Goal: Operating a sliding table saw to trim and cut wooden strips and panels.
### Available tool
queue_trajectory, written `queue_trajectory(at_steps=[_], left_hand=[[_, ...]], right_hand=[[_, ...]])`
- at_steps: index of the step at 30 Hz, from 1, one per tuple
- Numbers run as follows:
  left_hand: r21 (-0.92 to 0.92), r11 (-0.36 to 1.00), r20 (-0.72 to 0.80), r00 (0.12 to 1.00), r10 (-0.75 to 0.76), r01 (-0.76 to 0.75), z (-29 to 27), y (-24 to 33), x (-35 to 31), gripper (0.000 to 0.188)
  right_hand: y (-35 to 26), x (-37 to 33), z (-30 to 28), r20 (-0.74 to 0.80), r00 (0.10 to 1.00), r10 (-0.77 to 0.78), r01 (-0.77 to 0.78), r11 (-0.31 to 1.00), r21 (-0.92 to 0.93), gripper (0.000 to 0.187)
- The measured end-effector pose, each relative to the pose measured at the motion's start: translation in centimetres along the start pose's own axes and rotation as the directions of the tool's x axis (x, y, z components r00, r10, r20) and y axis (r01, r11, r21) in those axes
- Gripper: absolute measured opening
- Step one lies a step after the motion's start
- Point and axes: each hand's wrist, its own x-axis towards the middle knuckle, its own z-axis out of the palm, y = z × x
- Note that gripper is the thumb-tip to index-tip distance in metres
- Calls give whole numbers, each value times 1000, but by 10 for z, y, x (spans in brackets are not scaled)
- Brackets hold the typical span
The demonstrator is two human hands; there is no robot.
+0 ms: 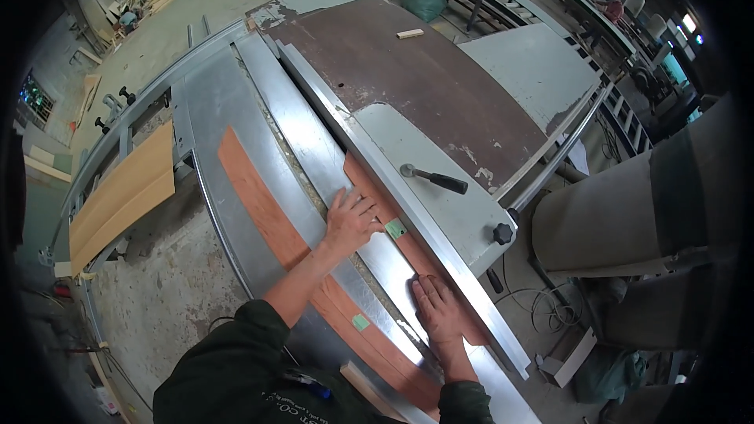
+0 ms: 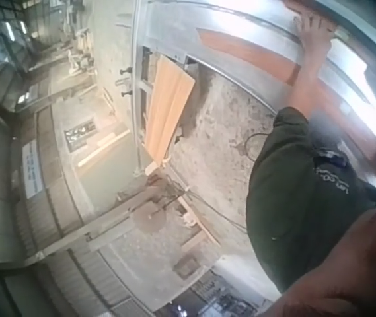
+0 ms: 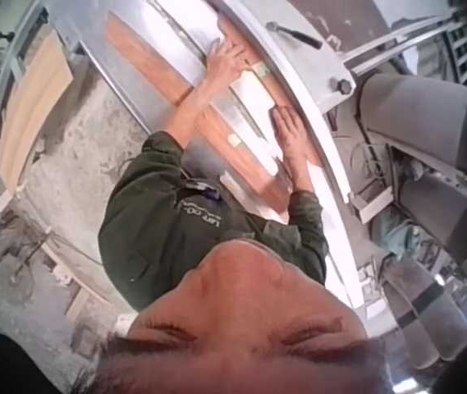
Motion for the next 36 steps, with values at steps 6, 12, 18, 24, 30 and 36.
queue_trajectory(at_steps=[6,12,18,24,30,36], left_hand=[[-10,991,27,991,-130,130,-10,-49,23,37],[121,970,229,945,-233,210,-23,-101,54,41],[167,956,318,905,-284,241,-34,-140,77,41],[223,943,329,892,-310,245,-35,-169,87,41],[201,945,344,885,-316,259,-41,-181,99,37],[231,938,348,879,-327,257,-44,-197,104,38]], right_hand=[[-7,57,22,25,999,38,-41,988,149,51],[-7,102,59,-10,999,31,-28,980,195,60],[-15,141,77,-8,999,51,-48,964,261,56],[-20,168,91,-47,998,44,-29,961,274,52],[-18,182,101,-50,998,29,-15,966,260,54],[-20,197,114,-55,998,31,-13,957,290,61]])
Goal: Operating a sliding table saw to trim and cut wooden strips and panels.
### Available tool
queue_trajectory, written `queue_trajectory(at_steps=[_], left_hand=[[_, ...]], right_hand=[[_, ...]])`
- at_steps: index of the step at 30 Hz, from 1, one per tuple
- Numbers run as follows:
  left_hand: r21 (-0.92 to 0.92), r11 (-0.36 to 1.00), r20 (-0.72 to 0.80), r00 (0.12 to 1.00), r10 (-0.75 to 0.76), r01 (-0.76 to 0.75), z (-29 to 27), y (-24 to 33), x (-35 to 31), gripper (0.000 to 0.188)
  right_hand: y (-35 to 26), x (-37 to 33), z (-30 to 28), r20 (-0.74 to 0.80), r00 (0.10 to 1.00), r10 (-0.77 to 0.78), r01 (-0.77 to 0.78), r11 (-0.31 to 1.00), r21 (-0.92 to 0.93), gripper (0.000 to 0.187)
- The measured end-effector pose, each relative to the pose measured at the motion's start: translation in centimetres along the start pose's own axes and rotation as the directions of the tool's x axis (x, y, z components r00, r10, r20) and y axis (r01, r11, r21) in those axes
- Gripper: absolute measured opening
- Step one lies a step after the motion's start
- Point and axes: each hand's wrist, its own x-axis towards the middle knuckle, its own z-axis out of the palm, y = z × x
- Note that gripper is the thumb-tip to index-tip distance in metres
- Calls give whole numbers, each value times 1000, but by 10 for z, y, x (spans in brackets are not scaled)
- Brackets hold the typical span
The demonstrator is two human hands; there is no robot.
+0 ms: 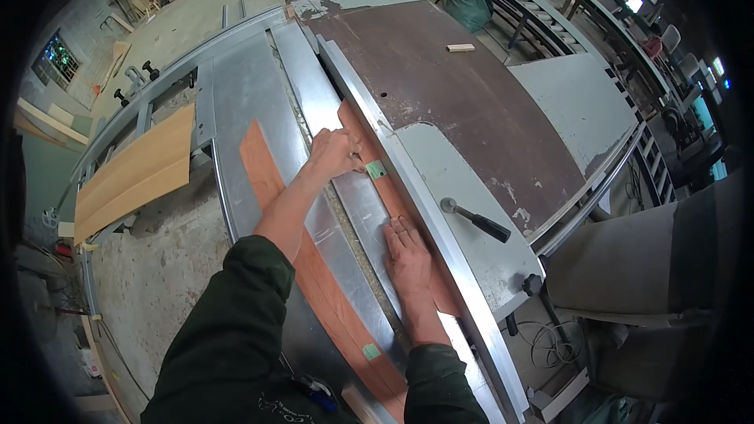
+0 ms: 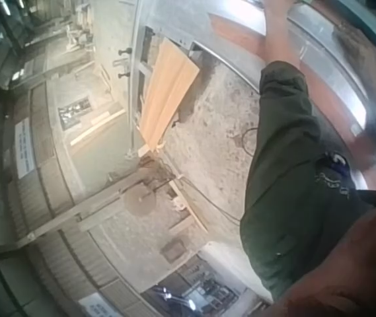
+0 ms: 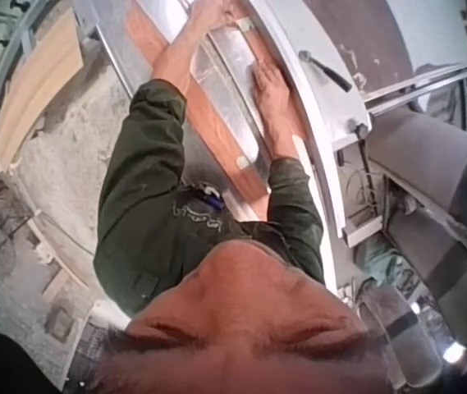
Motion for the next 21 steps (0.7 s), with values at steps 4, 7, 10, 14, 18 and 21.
queue_trajectory(at_steps=[4,7,10,14,18,21], left_hand=[[-18,1000,14,1000,-11,11,0,-9,6,42],[-24,999,49,998,-40,41,1,-16,11,45],[-47,998,-4,999,-40,39,3,-16,9,49],[118,993,59,998,-15,8,6,15,-2,58],[36,997,-53,996,68,-66,8,49,-32,59],[25,995,-22,995,97,-96,12,85,-54,60]], right_hand=[[1,9,6,-19,1000,-12,12,1000,-2,60],[0,12,9,-26,1000,-14,14,1000,6,58],[-1,12,9,-27,1000,-4,5,1000,24,57],[-2,-5,-4,4,1000,14,-14,1000,8,53],[-11,-43,-36,48,997,58,-60,998,27,61],[-16,-77,-62,54,993,104,-107,993,53,57]])
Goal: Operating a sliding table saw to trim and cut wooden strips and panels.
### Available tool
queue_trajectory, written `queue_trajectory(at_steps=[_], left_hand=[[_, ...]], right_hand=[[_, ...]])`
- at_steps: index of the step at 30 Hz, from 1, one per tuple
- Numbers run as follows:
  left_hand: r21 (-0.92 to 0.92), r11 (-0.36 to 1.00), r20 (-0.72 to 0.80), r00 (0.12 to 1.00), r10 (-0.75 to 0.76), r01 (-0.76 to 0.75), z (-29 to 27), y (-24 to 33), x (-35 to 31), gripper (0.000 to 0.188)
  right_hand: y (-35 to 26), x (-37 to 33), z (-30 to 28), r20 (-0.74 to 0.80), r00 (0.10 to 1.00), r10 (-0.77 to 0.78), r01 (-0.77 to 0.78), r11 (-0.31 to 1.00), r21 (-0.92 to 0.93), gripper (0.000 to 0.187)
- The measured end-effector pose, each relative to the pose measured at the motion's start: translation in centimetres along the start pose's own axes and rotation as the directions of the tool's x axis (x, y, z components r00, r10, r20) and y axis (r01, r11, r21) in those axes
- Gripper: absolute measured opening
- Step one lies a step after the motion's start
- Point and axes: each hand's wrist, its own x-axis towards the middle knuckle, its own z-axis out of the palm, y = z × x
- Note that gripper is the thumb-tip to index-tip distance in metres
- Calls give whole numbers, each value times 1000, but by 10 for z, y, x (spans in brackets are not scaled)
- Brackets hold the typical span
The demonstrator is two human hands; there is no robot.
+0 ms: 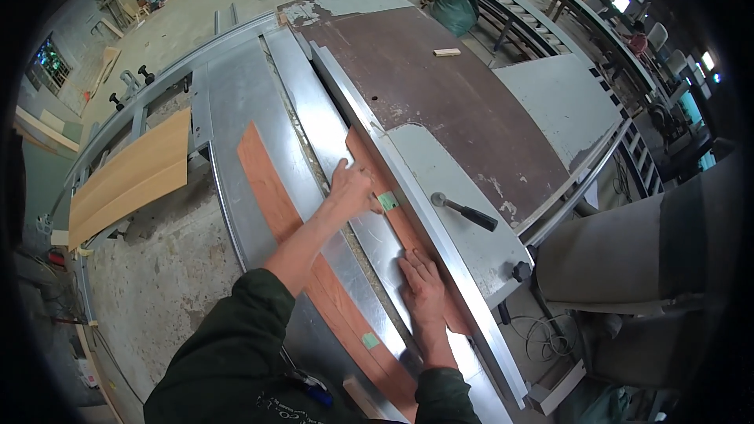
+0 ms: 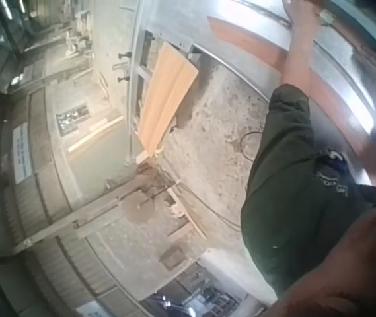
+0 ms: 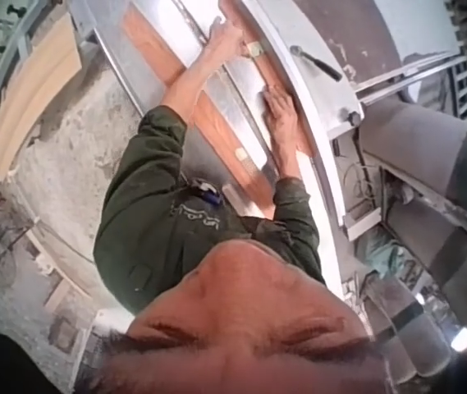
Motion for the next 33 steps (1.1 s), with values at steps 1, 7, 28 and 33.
queue_trajectory(at_steps=[1,7,28,33], left_hand=[[-8,1000,-3,1000,10,-10,2,14,-8,60],[-63,991,5,993,119,-119,6,93,-76,64],[-885,-280,370,927,58,371,-108,183,-204,43],[-901,-267,298,935,191,342,-110,183,-217,41]], right_hand=[[1,-14,-8,0,1000,-2,2,1000,-6,54],[-17,-121,-32,-138,974,180,-213,934,-286,51],[-147,-267,-112,-447,689,570,-657,752,-55,39],[-148,-292,-115,-513,692,509,-633,768,-92,42]])
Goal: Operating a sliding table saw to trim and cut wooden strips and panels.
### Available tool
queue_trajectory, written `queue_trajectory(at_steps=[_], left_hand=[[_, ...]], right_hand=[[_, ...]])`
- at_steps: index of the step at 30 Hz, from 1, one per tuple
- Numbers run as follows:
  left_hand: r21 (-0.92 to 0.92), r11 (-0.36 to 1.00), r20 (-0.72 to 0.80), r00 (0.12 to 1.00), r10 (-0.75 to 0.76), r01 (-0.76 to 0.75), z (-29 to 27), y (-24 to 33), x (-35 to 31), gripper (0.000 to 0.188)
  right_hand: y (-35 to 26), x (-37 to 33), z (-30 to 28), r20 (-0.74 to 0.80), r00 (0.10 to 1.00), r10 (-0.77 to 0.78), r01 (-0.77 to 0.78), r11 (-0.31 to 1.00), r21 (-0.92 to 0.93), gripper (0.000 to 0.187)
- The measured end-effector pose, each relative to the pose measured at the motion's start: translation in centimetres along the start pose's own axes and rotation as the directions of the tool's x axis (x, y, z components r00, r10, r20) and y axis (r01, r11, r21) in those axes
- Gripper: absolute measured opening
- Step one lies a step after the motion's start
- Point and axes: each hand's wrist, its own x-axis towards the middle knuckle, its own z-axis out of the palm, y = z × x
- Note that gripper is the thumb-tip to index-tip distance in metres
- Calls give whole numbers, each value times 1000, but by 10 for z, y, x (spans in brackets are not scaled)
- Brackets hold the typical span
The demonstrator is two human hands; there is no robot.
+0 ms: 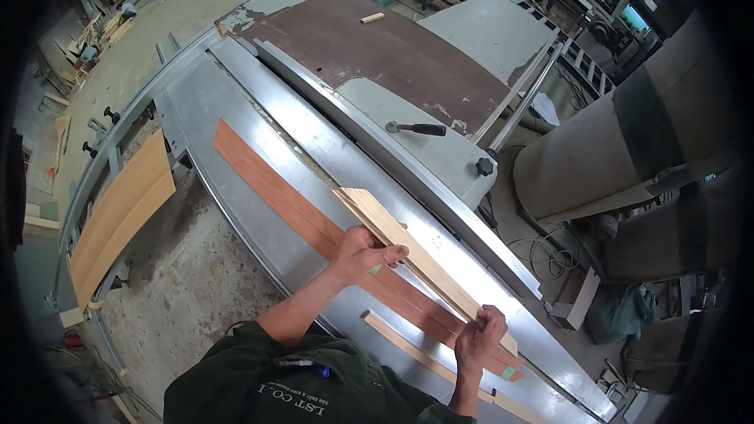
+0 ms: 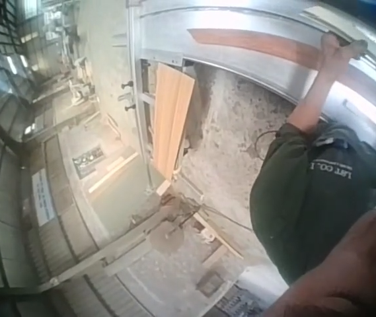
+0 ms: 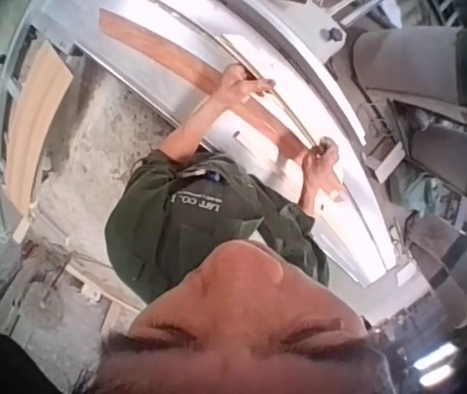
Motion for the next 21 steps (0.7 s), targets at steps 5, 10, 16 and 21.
queue_trajectory(at_steps=[5,10,16,21], left_hand=[[2,1000,51,998,-30,30,-11,-3,-2,46],[-99,992,104,992,-66,76,-34,8,-2,59],[-150,986,94,994,-62,76,-37,12,-4,72],[-200,974,64,993,-97,108,-35,8,0,70]], right_hand=[[5,-9,-9,-3,1000,28,-28,999,32,42],[8,-8,-16,4,998,56,-56,998,31,43],[-11,7,-24,-50,998,49,-50,999,-11,40],[-13,13,-26,-6,1000,-3,3,999,-34,41]])
